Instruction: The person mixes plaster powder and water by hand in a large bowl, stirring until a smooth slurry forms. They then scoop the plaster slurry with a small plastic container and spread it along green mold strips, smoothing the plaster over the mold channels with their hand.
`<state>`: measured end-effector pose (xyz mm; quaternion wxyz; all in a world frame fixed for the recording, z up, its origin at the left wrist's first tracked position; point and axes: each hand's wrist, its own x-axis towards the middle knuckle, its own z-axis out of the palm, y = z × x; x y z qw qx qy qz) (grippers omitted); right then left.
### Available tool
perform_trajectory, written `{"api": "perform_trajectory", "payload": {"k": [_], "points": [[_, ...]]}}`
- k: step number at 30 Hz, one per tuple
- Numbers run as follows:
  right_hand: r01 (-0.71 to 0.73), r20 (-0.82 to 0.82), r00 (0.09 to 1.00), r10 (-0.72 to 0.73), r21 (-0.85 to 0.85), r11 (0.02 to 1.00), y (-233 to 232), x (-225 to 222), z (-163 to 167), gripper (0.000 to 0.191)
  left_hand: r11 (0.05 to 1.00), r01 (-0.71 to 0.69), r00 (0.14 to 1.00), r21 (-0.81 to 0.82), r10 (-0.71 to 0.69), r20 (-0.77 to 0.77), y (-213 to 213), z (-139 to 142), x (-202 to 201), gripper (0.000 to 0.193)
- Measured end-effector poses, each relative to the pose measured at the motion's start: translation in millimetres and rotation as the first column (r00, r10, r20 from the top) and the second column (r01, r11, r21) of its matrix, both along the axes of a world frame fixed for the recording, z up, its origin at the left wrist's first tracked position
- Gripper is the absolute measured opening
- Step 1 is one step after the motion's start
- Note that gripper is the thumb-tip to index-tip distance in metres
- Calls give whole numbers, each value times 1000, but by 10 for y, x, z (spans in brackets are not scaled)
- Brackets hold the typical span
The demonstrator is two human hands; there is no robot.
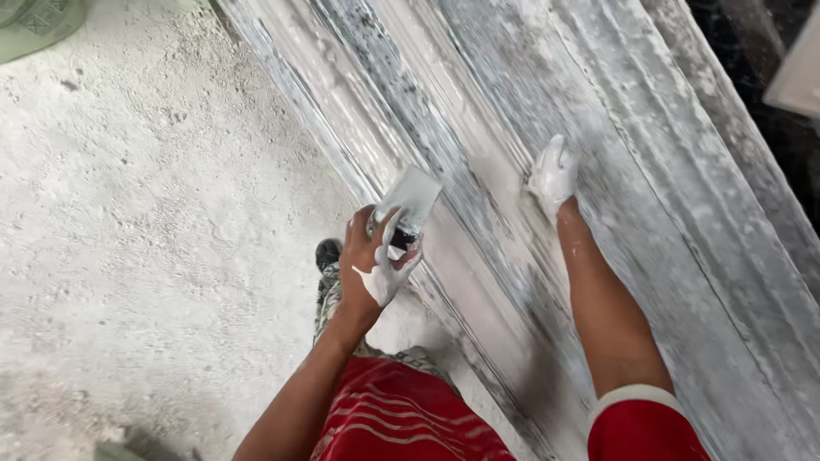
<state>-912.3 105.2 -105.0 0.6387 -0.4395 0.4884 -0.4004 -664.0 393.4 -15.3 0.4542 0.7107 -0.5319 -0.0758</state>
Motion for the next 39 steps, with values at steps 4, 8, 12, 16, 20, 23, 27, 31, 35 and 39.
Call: {"api": "perform_trajectory", "payload": {"k": [4, 8, 12, 16, 20, 23, 27, 31, 35, 39], "points": [[-221, 601, 786, 145, 53, 974, -230, 156, 189, 34, 988, 141, 989, 65, -143, 23, -397, 70, 485, 71], [-138, 450, 889, 83, 91, 986, -18, -101, 468, 28, 957, 273, 959, 97, -278, 50, -1167, -4, 516, 66], [150, 218, 959, -178, 139, 979, 256, -518, 493, 23, 826, 459, 872, 327, -489, 11, -1742, -34, -155, 74], [341, 368, 844, -391, 197, 919, 525, -994, 288, 21, 814, 481, 812, 324, -554, 185, -2067, 5, -707, 69], [407, 255, 855, -452, 209, 889, 799, -1376, 138, 21, 826, 309, 855, 472, -458, 241, -2352, -7, -541, 63], [477, 219, 818, -532, 259, 840, 893, -1367, 9, 25, 710, 474, 851, 521, -522, -63, -2413, 23, -469, 65], [381, 230, 865, -447, 279, 881, 781, -1171, -75, 29, 857, 365, 877, 365, -448, 173, -2420, 40, -425, 70], [319, 138, 922, -362, 264, 910, 515, -773, -54, 30, 906, 315, 929, 283, -356, 107, -2635, -99, 150, 70], [242, -22, 970, -242, 191, 951, 95, -39, -106, 30, 986, 113, 992, 121, -118, 36, -2916, -293, 1078, 65], [-51, -62, 997, 54, 43, 998, -414, 872, -144, 37, 996, -83, 847, 19, 80, -526, -3317, -412, 2323, 78]]}}
